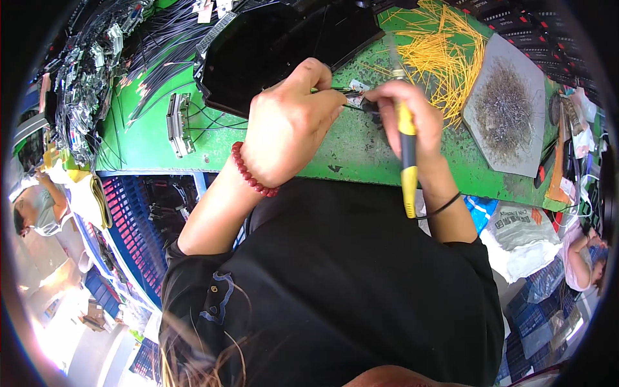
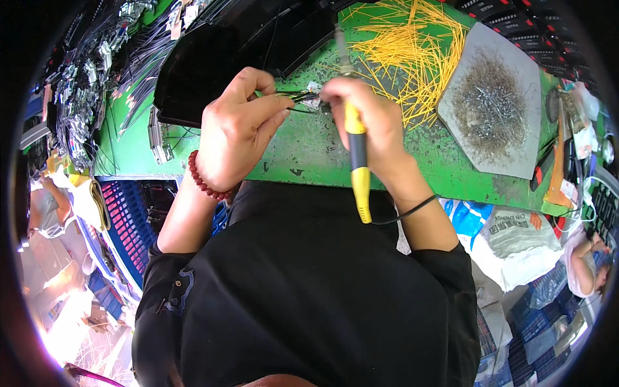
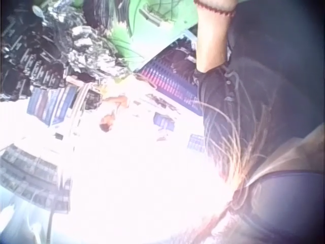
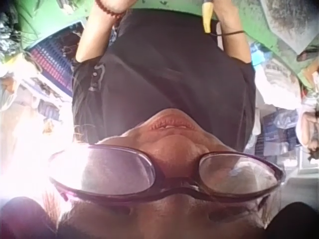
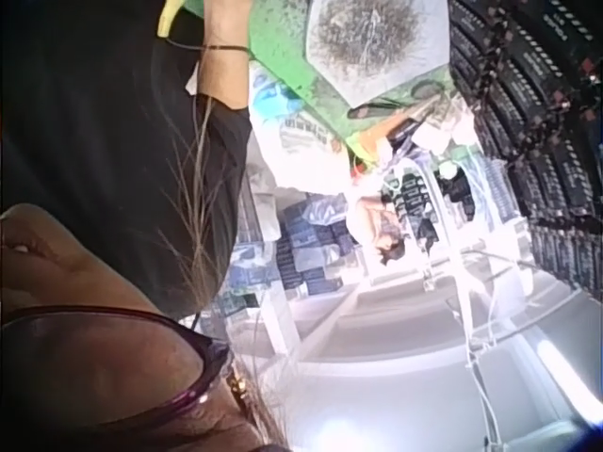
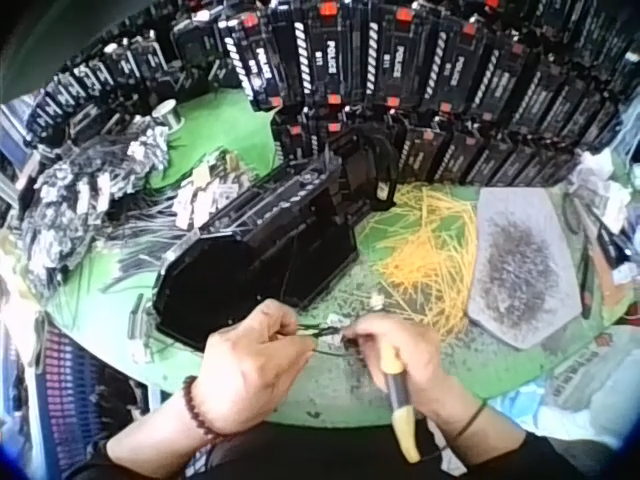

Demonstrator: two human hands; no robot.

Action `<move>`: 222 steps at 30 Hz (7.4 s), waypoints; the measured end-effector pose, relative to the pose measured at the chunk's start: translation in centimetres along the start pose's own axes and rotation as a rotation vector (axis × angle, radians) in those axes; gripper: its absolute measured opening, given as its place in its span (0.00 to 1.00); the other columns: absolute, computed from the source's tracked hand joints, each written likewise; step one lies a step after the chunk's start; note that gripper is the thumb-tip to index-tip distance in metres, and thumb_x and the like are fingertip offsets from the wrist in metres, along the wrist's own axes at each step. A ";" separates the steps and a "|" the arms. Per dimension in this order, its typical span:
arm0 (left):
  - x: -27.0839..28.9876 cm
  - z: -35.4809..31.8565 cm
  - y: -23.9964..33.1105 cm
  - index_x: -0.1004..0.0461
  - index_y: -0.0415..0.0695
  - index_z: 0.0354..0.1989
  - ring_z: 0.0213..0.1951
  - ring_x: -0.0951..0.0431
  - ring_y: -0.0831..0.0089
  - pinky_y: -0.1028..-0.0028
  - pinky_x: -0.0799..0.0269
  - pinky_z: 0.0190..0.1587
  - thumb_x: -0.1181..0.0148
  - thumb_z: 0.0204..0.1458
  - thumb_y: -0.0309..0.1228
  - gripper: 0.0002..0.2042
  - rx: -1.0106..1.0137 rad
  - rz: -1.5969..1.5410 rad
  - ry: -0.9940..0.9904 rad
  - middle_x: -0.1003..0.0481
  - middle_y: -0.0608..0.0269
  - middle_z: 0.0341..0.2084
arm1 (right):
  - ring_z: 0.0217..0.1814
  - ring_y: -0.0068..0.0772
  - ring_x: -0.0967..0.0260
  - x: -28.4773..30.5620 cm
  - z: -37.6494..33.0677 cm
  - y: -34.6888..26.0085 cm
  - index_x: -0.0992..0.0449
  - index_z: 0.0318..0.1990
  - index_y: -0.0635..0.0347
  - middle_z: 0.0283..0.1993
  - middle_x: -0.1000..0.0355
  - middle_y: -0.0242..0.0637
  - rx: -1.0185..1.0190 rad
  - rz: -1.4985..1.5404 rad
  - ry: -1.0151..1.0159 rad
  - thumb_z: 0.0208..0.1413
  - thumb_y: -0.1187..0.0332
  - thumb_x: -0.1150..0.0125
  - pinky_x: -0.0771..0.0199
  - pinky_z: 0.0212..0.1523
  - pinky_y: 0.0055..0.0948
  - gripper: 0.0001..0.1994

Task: Soldering wires onto small circuit boards at a factory workbench.

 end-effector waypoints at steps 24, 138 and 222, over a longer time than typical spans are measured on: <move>-1.1 0.4 1.5 0.21 0.42 0.32 0.34 0.24 0.63 0.69 0.27 0.36 0.33 0.41 0.24 0.08 -0.151 -0.254 0.039 0.25 0.60 0.26 | 0.36 0.24 0.25 2.4 -1.2 -3.0 0.37 0.50 0.61 0.36 0.24 0.42 0.000 0.225 0.162 0.50 0.83 0.38 0.27 0.35 0.21 0.21; -4.8 1.4 -1.3 0.28 0.43 0.24 0.26 0.24 0.61 0.68 0.28 0.26 0.40 0.44 0.25 0.02 -0.037 0.163 0.031 0.26 0.63 0.26 | 0.26 0.18 0.40 4.3 -4.3 0.3 0.28 0.36 0.63 0.30 0.32 0.34 -0.067 0.060 0.198 0.47 0.68 0.32 0.40 0.27 0.19 0.13; -0.1 5.3 -2.8 0.21 0.38 0.23 0.29 0.20 0.50 0.58 0.24 0.34 0.42 0.44 0.49 0.22 0.217 0.003 -0.071 0.23 0.46 0.21 | 0.35 0.34 0.28 2.5 -4.1 -9.3 0.31 0.49 0.63 0.33 0.21 0.41 0.253 -0.415 -0.179 0.47 0.84 0.38 0.30 0.46 0.31 0.20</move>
Point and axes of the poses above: each hand's wrist, its own z-axis towards the middle knuckle, its own x-axis out of the back of the hand, y = z × x, the point moved 10 cm from there along z, towards the middle knuckle
